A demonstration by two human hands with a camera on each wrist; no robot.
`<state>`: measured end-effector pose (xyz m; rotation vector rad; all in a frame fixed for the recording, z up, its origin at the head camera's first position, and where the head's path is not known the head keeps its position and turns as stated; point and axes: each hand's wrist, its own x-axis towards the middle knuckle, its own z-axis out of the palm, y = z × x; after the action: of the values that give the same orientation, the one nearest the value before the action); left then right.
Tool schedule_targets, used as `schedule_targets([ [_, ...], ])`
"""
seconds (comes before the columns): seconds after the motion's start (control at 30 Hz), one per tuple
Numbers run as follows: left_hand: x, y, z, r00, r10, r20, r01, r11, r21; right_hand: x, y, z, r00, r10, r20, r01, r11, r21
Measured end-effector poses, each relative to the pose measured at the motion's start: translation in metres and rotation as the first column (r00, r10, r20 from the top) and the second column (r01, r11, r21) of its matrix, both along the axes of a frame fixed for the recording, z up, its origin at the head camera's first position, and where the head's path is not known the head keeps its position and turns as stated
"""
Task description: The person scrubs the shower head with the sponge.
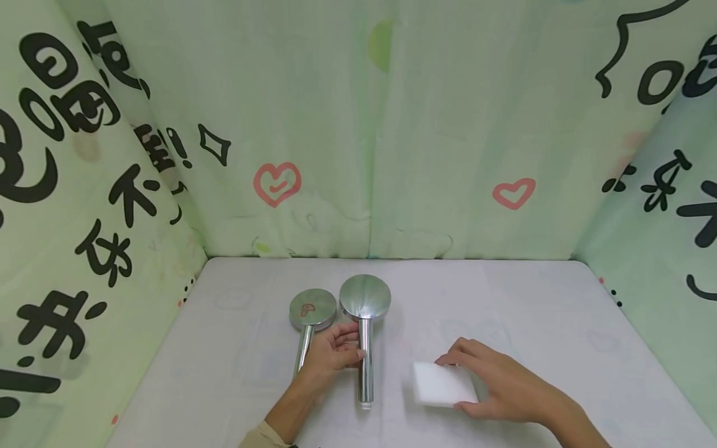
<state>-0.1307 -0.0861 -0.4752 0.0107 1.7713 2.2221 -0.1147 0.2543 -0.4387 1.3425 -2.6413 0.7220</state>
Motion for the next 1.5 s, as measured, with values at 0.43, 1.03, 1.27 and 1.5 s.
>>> schedule_targets([
  [0.43, -0.001, 0.007, -0.015, 1.0, -0.002, 0.029, 0.004, 0.997, -0.074, 0.001, 0.004, -0.003, 1.0, 0.03, -0.006, -0.03, 0.999, -0.037],
  [1.03, -0.001, 0.016, -0.023, 0.999, -0.014, 0.034, 0.018, 0.991, -0.134, 0.002, 0.008, -0.016, 1.0, 0.01, 0.023, -0.01, 1.0, -0.01],
  [1.27, -0.001, 0.016, -0.023, 1.0, -0.018, 0.003, 0.019, 0.978, -0.21, 0.003, 0.008, -0.019, 1.0, -0.006, 0.029, 0.006, 1.0, 0.002],
  [1.5, -0.001, 0.015, -0.021, 0.999, -0.043, -0.025, 0.035, 0.965, -0.259, 0.002, 0.008, -0.023, 0.999, -0.019, 0.032, 0.019, 1.0, 0.017],
])
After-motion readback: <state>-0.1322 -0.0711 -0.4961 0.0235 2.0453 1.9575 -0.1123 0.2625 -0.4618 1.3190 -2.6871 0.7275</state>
